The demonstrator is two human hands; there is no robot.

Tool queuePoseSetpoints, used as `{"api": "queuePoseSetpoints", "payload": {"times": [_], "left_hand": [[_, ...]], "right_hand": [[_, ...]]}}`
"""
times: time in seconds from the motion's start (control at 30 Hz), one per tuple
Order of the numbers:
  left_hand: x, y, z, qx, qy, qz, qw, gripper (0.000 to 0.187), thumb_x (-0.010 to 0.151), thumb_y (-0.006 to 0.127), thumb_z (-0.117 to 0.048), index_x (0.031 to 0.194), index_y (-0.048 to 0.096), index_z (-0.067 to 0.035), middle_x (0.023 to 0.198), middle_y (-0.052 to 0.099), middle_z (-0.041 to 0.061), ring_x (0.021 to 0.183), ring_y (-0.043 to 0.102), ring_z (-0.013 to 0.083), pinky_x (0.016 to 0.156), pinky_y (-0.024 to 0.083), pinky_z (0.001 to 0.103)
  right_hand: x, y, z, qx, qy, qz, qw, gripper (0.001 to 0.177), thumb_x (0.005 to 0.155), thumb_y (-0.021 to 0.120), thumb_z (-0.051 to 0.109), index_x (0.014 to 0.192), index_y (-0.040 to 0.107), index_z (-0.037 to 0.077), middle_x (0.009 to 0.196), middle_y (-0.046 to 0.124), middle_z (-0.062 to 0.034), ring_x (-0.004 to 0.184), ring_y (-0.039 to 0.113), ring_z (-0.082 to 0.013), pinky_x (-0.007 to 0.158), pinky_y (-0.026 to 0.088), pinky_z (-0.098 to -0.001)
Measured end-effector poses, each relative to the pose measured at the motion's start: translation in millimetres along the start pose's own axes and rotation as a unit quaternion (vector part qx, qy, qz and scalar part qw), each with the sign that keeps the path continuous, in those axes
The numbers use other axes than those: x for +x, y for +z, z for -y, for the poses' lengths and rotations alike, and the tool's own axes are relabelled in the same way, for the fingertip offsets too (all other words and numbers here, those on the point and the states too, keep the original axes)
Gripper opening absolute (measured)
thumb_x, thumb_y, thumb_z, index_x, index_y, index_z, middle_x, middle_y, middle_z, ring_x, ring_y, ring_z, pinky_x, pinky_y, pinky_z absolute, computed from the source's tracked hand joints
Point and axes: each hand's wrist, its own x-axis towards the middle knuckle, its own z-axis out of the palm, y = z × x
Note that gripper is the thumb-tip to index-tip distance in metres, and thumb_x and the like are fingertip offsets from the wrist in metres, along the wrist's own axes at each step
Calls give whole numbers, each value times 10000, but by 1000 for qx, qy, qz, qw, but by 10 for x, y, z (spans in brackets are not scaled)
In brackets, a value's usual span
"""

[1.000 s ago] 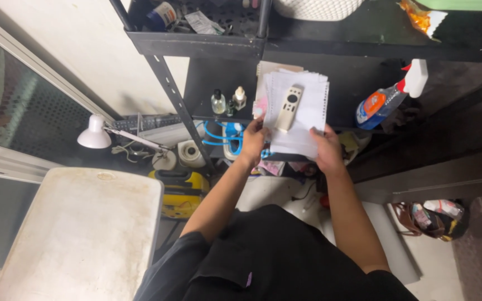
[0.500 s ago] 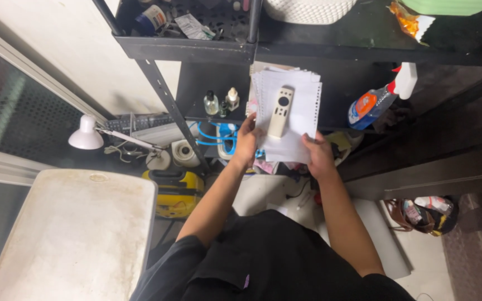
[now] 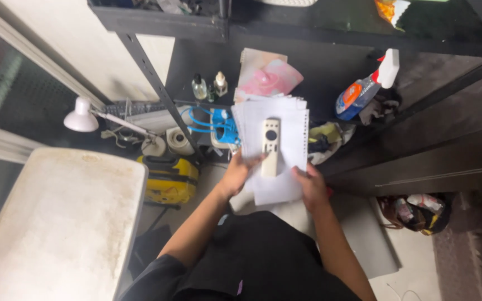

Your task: Wiping down a white plastic table with a cleaning spray and cloth, sorting notebook papers, and organizing items on a nearby shelf unit.

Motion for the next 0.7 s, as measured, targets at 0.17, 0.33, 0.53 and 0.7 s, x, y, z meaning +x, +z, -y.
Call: {"api": "queuePoseSetpoints", "payload": {"times": [0.17,0.33,0.53,0.7], "left_hand": [[-833,115,251,-1,-40,-59,997,463,888,736,-63,1319,585,18,1184,727,169,1023,715,244,891,592,365],[-1556,32,630,-41,-38,-156,986,408,883,735,-66,1259,613,35,1147,737,169,984,721,249,859,597,376],[-2298,-164,871,-81,14,-261,962,404,874,736,-52,1252,607,6,1146,731,137,990,715,224,859,591,356],[-2656,-420,952,-121,58,-311,941,443,860,754,-37,1274,600,-1,1157,724,133,1007,704,221,871,578,360]], "right_hand": [[-465,-299,-115,-99,19,49,994,374,920,701,61,1287,685,-7,1149,733,-46,986,666,-115,872,534,-270],[-871,-190,-80,-188,15,162,969,391,909,726,68,1287,679,-21,1100,752,-59,957,668,-118,841,543,-260],[-1239,201,-303,-193,-26,245,950,634,857,762,56,1440,516,29,1255,679,-109,1081,666,-153,899,549,-283],[-1697,912,35,-427,-414,166,787,876,700,842,121,1470,442,-2,1495,330,-301,1329,400,-459,1038,418,-453]]}}
